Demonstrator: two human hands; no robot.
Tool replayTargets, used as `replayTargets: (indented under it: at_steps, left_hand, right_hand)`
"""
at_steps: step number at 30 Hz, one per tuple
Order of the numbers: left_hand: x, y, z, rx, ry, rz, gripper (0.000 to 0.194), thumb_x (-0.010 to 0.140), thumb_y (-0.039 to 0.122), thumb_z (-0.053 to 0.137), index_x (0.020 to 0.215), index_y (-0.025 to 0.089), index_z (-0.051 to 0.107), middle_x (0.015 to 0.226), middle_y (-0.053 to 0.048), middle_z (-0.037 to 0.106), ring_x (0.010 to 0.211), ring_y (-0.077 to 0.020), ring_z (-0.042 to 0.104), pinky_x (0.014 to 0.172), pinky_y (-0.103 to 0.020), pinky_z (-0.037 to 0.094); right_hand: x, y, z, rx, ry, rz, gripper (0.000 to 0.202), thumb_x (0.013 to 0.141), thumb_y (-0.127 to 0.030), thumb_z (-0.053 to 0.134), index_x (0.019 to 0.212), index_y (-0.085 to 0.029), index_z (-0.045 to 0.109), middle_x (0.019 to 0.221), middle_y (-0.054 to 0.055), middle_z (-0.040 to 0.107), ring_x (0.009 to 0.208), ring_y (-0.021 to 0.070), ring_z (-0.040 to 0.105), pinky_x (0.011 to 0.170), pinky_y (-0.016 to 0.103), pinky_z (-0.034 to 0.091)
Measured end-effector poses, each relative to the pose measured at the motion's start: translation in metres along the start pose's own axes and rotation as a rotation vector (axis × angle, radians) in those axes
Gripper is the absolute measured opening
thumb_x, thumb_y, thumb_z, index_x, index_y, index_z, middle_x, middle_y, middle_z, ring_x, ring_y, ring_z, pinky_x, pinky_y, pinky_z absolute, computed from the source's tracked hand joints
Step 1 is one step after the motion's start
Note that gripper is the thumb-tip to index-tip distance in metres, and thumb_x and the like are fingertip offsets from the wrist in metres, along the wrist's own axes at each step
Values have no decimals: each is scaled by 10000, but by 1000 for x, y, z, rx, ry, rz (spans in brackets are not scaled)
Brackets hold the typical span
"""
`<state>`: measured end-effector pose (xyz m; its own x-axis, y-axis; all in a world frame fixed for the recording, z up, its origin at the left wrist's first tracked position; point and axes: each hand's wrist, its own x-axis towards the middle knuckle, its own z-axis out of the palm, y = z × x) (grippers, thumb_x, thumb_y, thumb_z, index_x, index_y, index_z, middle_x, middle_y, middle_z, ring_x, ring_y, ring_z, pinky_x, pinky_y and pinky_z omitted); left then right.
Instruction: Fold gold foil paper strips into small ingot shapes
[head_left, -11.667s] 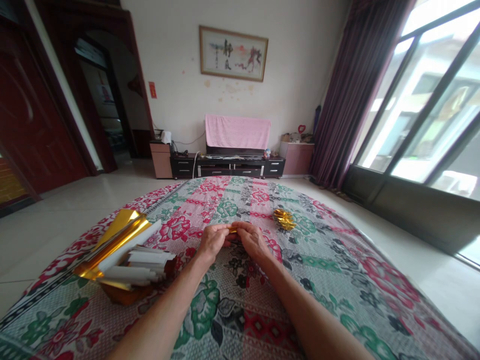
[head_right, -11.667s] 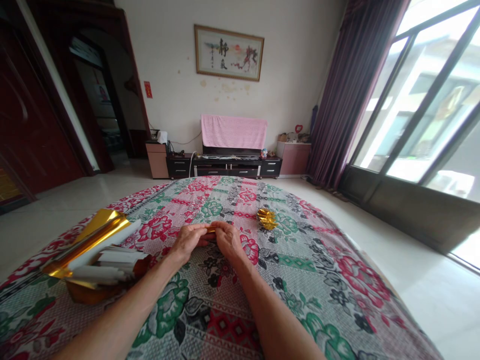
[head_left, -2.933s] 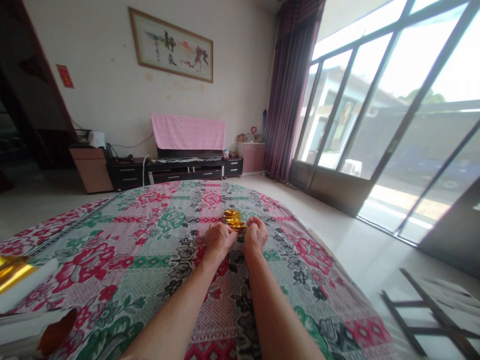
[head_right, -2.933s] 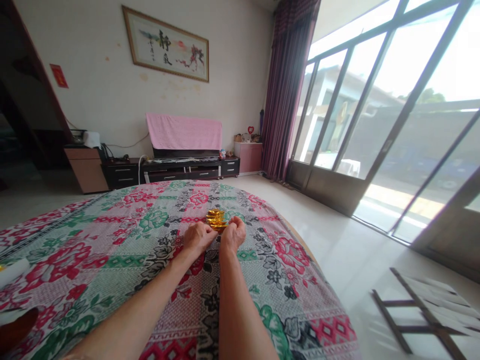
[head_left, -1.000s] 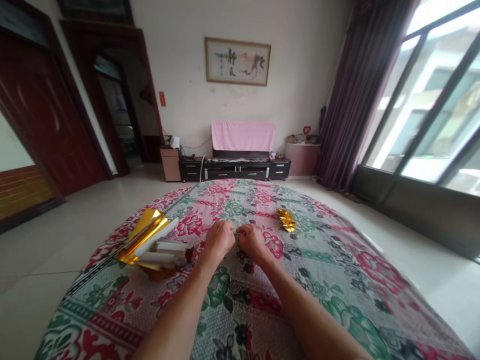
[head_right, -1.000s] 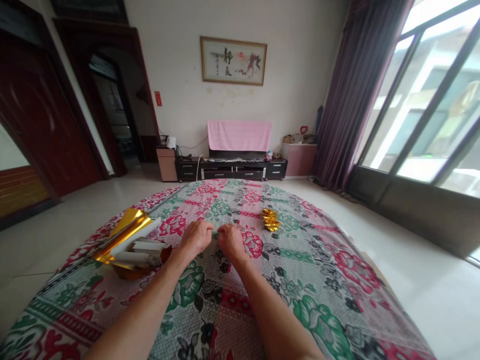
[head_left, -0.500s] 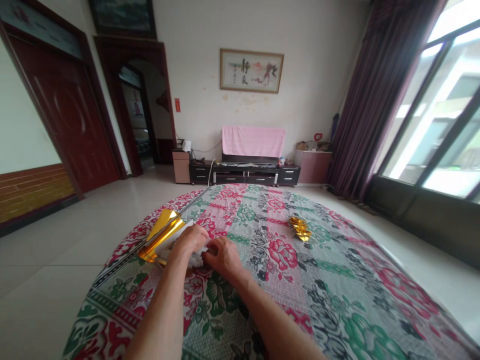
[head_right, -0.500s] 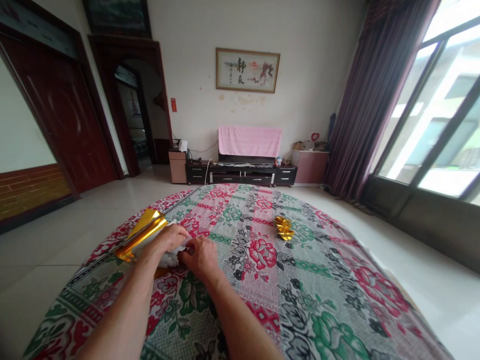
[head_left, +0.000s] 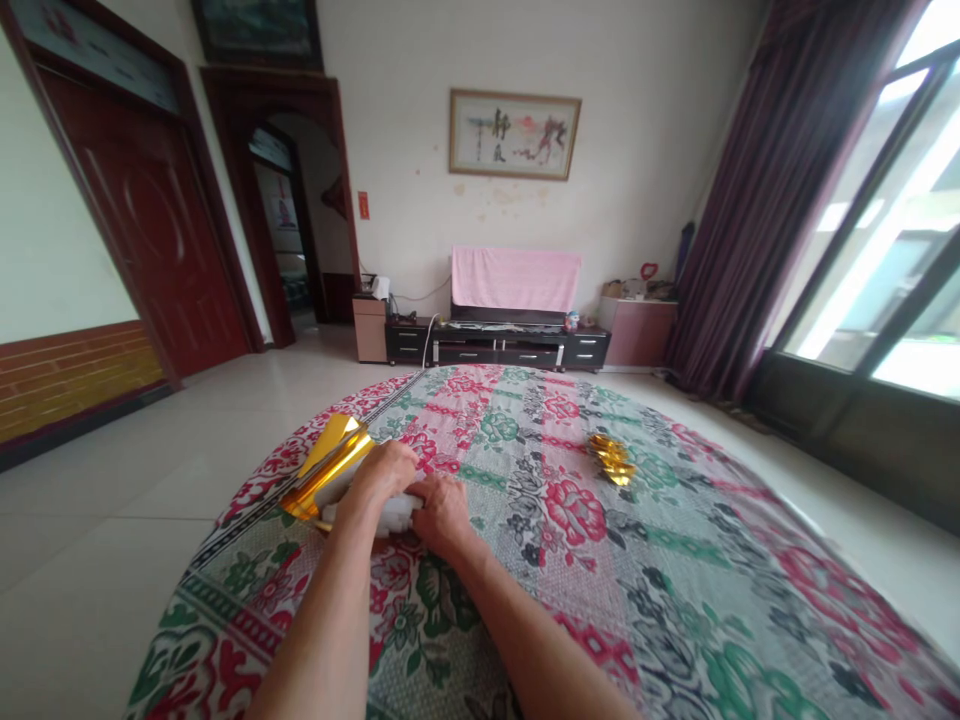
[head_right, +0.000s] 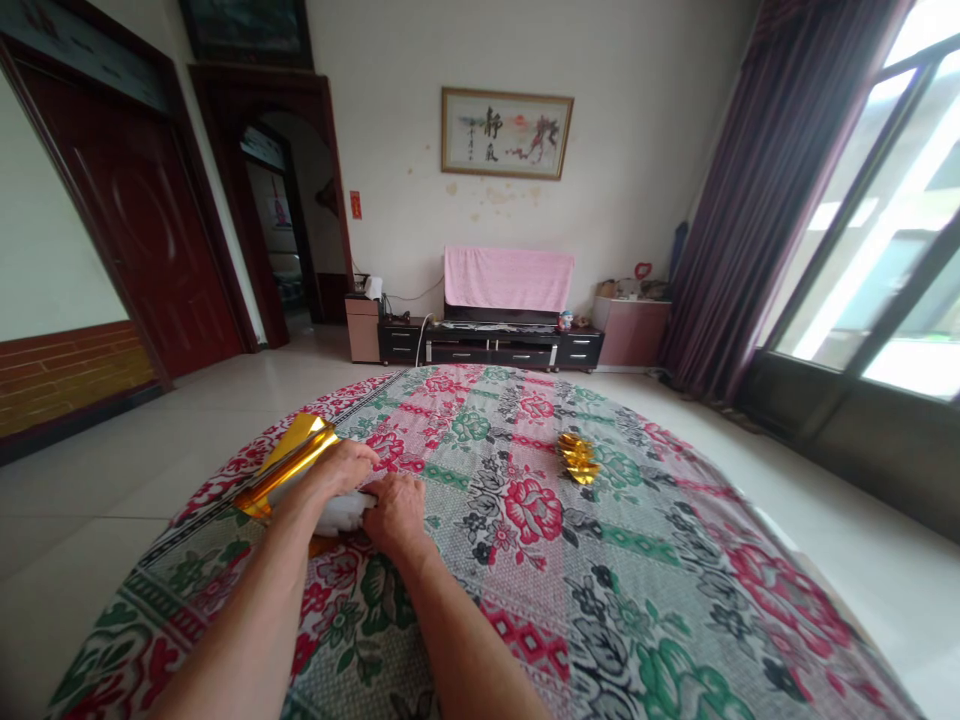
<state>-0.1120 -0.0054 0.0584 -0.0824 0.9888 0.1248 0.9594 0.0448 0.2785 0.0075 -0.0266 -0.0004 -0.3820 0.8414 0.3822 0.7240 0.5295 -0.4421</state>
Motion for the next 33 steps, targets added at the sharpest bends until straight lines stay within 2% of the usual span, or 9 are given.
replayTargets:
  at_steps: [3,8,16,21,24,31,33]
  left_hand:
    - [1,-1,-4,-67,19,-45,306,738,169,460,914,221,705,963,-41,705,896,-155,635,750,-206,458]
    - [0,-2,-8,-133,165,-147,343,763,183,422,986,225,679,1049,-24,679,992,-165,601,819,-209,438]
    - [1,-5,0,-186,297,-237,378,779,147,389,1042,207,654,1081,-45,664,1037,-177,582,885,-236,422]
    - [2,-5,5,-202,290,-237,370,780,156,404,1047,216,653,1069,-41,669,1033,-185,585,878,-247,430]
    - [2,-4,7,-196,267,-238,371,770,162,410,1037,223,661,1074,-41,667,1024,-200,589,865,-266,441]
    - [3,-2,10,-197,266,-227,366,763,164,415,1022,222,667,1067,-34,670,1010,-191,594,857,-253,446]
    - [3,-2,8,-198,277,-227,362,770,162,408,1010,224,672,1059,-33,672,1002,-189,597,856,-251,445]
  right_hand:
    - [3,9,3,20,27,4,333,661,-149,501,900,-252,708,794,38,652,749,171,554,663,251,359]
    - [7,27,3,-1,125,67,338,648,-114,502,879,-243,713,798,45,654,745,169,568,656,235,374]
    - [18,37,-4,-19,170,144,340,650,-72,486,865,-226,700,815,56,636,750,171,576,668,236,385]
    - [30,34,0,29,171,180,328,659,-92,498,894,-221,687,822,58,637,766,178,582,694,252,391]
    - [32,36,3,104,218,183,310,677,-128,513,950,-191,647,847,59,645,767,174,583,705,253,401]
    - [24,44,0,272,275,110,291,659,-145,510,941,-155,581,814,41,618,695,147,551,663,236,425]
    - [19,42,-5,286,324,101,319,643,-130,491,953,-142,563,826,49,602,698,145,542,670,241,429]
